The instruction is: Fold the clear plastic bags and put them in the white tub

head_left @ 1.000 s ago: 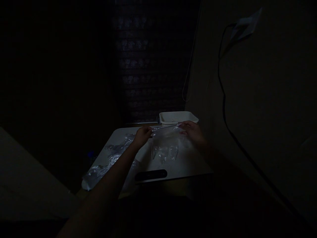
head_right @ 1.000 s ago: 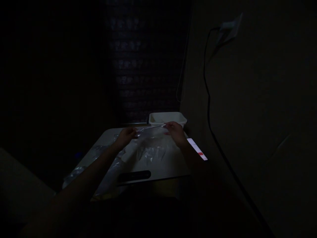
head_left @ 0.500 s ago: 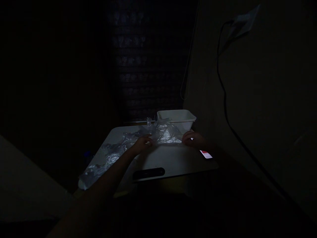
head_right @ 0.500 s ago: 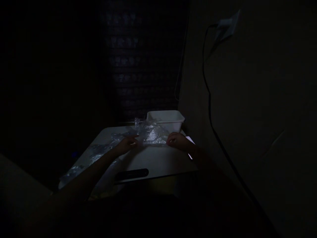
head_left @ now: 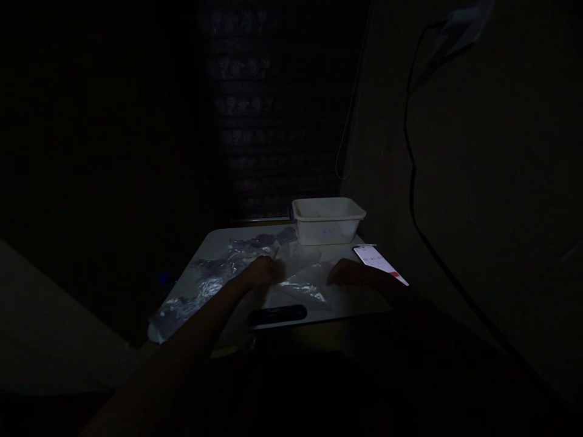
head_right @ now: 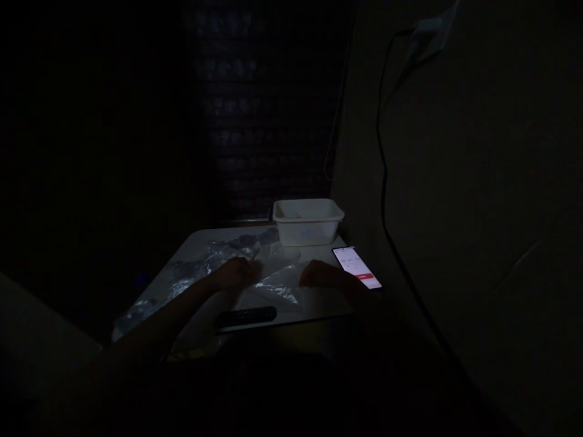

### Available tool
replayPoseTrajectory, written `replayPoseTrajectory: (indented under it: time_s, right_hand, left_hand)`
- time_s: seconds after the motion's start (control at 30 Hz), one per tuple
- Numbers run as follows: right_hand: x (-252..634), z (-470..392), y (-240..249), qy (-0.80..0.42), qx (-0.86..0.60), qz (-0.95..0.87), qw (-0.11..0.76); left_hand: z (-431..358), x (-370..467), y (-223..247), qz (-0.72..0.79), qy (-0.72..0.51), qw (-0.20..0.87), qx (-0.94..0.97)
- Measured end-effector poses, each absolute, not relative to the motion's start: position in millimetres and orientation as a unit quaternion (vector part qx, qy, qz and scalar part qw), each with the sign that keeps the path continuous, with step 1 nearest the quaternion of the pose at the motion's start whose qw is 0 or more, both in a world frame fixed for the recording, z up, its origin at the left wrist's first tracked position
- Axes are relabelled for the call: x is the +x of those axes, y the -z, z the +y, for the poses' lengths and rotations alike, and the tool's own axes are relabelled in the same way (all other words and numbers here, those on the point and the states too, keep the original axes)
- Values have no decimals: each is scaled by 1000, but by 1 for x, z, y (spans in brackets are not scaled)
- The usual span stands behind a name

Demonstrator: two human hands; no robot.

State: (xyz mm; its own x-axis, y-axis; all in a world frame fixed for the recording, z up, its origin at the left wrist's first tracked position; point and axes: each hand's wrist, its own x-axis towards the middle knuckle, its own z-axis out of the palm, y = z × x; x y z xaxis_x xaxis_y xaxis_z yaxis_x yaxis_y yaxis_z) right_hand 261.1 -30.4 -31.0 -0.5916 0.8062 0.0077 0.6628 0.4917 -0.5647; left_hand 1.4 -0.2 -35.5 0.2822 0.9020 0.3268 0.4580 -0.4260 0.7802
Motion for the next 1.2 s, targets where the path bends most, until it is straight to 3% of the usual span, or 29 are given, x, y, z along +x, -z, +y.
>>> replayPoseTrajectory:
  time_s: [0.13, 0.33, 0.43, 0.57, 0.77, 1.0, 1.2]
  right_hand:
    - [251, -31, 52, -24, -527, -814, 244]
    - [252, -49, 97, 113, -504, -843, 153]
    - [264, -47, 96, 112, -504, -848, 122]
    - [253, -32, 84, 104, -577, -794, 162]
    - [214, -20, 81, 50, -502, -856, 116]
    - [238, 9, 76, 93, -583, -795, 140]
    - [248, 17, 69, 37, -676, -722, 140]
  left_hand:
    - [-23, 22, 37, 381, -217, 188, 879]
    - [-58, 47, 65, 428, -38, 41, 902]
    - [-62, 50, 71, 441, -18, 23, 897]
    - [-67, 59, 68, 457, -17, 20, 889]
    - [-81, 71, 66, 468, -19, 27, 883]
    - [-90, 73, 62, 482, -10, 39, 875]
    - [-99, 77, 60, 484, -10, 32, 874]
